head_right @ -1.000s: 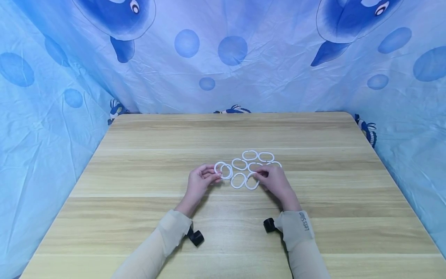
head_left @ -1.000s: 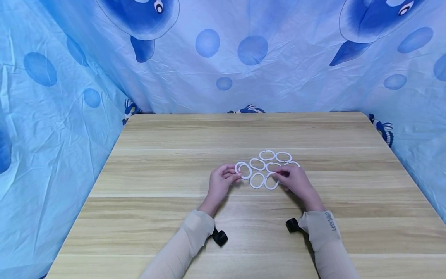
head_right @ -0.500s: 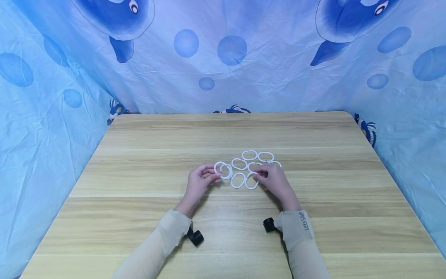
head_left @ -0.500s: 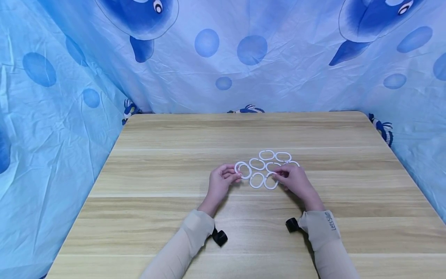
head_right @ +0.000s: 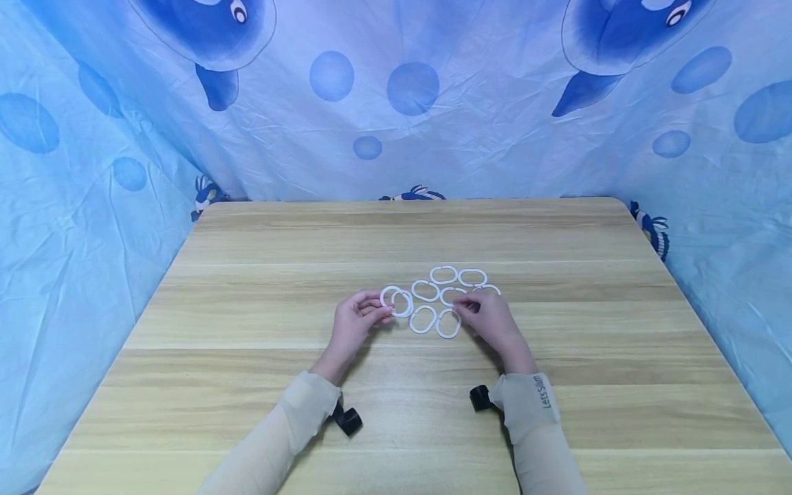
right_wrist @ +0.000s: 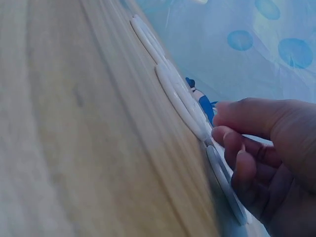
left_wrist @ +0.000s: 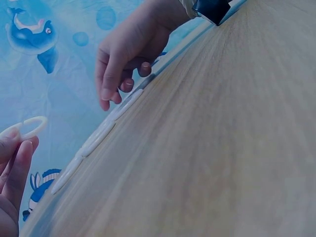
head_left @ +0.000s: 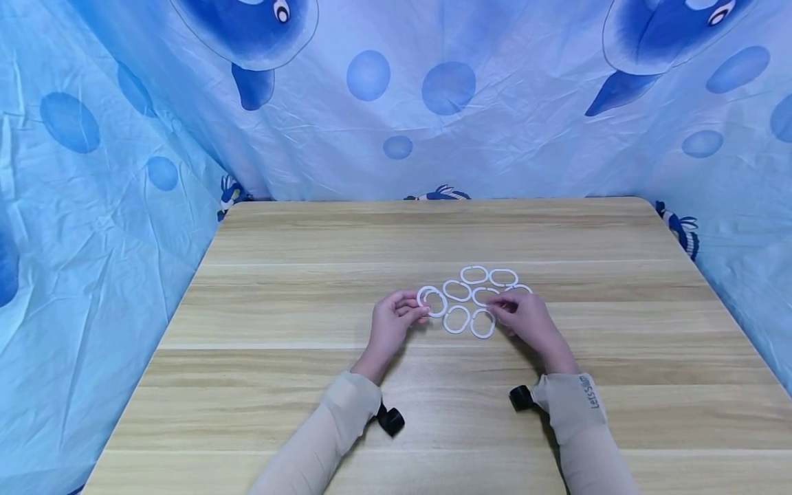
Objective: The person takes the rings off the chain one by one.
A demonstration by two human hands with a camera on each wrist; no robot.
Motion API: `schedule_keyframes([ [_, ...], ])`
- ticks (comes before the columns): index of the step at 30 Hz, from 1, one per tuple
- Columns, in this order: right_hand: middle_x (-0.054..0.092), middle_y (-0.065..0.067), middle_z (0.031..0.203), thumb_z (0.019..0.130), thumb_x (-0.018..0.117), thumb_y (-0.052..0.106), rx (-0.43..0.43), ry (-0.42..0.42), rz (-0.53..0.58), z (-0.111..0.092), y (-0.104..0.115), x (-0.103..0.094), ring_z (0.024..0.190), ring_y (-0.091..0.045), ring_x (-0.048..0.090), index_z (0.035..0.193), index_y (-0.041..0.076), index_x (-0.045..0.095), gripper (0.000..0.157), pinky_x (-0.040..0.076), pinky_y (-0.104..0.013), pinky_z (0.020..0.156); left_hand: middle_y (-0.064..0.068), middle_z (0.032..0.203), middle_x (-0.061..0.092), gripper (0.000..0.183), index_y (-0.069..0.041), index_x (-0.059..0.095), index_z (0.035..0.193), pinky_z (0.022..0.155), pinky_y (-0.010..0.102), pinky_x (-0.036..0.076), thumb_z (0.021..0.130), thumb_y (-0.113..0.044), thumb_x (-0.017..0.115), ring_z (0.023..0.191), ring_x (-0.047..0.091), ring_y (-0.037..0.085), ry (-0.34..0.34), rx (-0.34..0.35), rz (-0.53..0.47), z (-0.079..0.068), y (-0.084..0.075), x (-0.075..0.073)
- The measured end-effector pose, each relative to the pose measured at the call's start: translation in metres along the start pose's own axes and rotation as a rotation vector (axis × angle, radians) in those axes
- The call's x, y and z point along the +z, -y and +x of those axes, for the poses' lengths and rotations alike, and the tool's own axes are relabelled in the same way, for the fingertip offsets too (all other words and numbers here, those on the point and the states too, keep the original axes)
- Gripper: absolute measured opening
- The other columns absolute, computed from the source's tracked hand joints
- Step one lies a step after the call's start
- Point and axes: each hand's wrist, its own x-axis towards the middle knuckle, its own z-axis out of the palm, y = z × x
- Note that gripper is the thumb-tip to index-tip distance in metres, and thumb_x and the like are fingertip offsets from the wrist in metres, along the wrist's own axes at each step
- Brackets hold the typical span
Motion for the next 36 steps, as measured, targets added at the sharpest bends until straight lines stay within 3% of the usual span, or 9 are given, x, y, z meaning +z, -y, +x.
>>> schedule_keyframes([
  [6, 0.068, -0.015, 0.086, 0.089, 0.069, 0.013, -0.020, -0.060, 0.108, 0.001, 0.006, 0.004, 0.052, -0.011, 0.052, 0.104, 0.003, 0.073, 0.018, 0.049, -0.026, 0.041, 0.015, 0.089, 0.069, 0.031, 0.013, 0.061, 0.112, 0.072, 0.026, 0.062, 0.082, 0.010, 0.067, 0.071, 0.068, 0.006, 0.012, 0.013, 0.010, 0.001, 0.002, -0.001],
  [11, 0.069, -0.020, 0.090, 0.089, 0.069, 0.013, -0.053, -0.048, 0.205, 0.004, 0.009, 0.011, 0.051, -0.011, 0.051, 0.104, 0.000, 0.072, 0.020, 0.046, -0.024, 0.039, 0.020, 0.092, 0.068, 0.030, 0.012, 0.061, 0.112, 0.071, 0.026, 0.062, 0.082, 0.009, 0.068, 0.071, 0.068, 0.006, 0.004, 0.020, 0.013, 0.000, 0.001, -0.003],
  [17, 0.069, -0.022, 0.100, 0.091, 0.068, 0.014, -0.017, -0.041, 0.225, 0.004, 0.012, 0.014, 0.054, -0.012, 0.052, 0.108, -0.002, 0.071, 0.023, 0.046, -0.023, 0.040, 0.020, 0.092, 0.070, 0.033, 0.012, 0.061, 0.115, 0.072, 0.025, 0.062, 0.082, 0.009, 0.067, 0.073, 0.069, 0.006, -0.029, 0.016, -0.016, 0.000, 0.000, -0.003],
  [23, 0.067, -0.026, 0.097, 0.092, 0.064, 0.006, 0.004, -0.043, 0.239, -0.006, 0.036, 0.004, 0.052, -0.014, 0.051, 0.109, -0.009, 0.067, 0.022, 0.045, -0.023, 0.040, 0.023, 0.096, 0.070, 0.036, 0.010, 0.061, 0.118, 0.073, 0.026, 0.062, 0.082, 0.008, 0.068, 0.073, 0.069, 0.006, -0.062, 0.003, -0.034, 0.004, -0.001, -0.004],
  [26, 0.067, -0.026, 0.095, 0.092, 0.064, 0.005, -0.011, -0.052, 0.251, -0.008, 0.040, 0.002, 0.050, -0.013, 0.050, 0.109, -0.010, 0.067, 0.022, 0.044, -0.022, 0.040, 0.014, 0.087, 0.072, 0.037, 0.008, 0.062, 0.117, 0.072, 0.026, 0.062, 0.081, 0.009, 0.068, 0.071, 0.069, 0.007, -0.092, -0.030, -0.052, 0.009, -0.003, -0.008],
  [28, 0.067, -0.025, 0.097, 0.092, 0.065, 0.009, -0.015, -0.057, 0.266, -0.005, 0.030, 0.006, 0.050, -0.011, 0.049, 0.109, -0.007, 0.068, 0.024, 0.044, -0.022, 0.039, 0.013, 0.086, 0.072, 0.037, 0.007, 0.063, 0.117, 0.072, 0.026, 0.062, 0.081, 0.009, 0.068, 0.070, 0.070, 0.009, -0.109, -0.060, -0.057, 0.012, -0.005, -0.013],
  [33, 0.068, -0.024, 0.102, 0.091, 0.068, 0.014, 0.004, -0.068, 0.286, 0.003, 0.012, 0.016, 0.049, -0.008, 0.048, 0.108, -0.002, 0.070, 0.023, 0.044, -0.022, 0.039, 0.022, 0.096, 0.071, 0.035, 0.007, 0.063, 0.118, 0.073, 0.027, 0.062, 0.083, 0.009, 0.067, 0.069, 0.070, 0.011, -0.121, -0.133, -0.038, 0.020, -0.013, -0.020],
  [36, 0.068, -0.025, 0.100, 0.091, 0.067, 0.009, 0.007, -0.068, 0.283, 0.000, 0.023, 0.012, 0.048, -0.010, 0.048, 0.107, -0.005, 0.070, 0.021, 0.044, -0.021, 0.040, 0.024, 0.099, 0.070, 0.034, 0.007, 0.063, 0.118, 0.073, 0.026, 0.062, 0.084, 0.008, 0.066, 0.069, 0.070, 0.010, -0.124, -0.156, -0.014, 0.027, -0.017, -0.020],
])
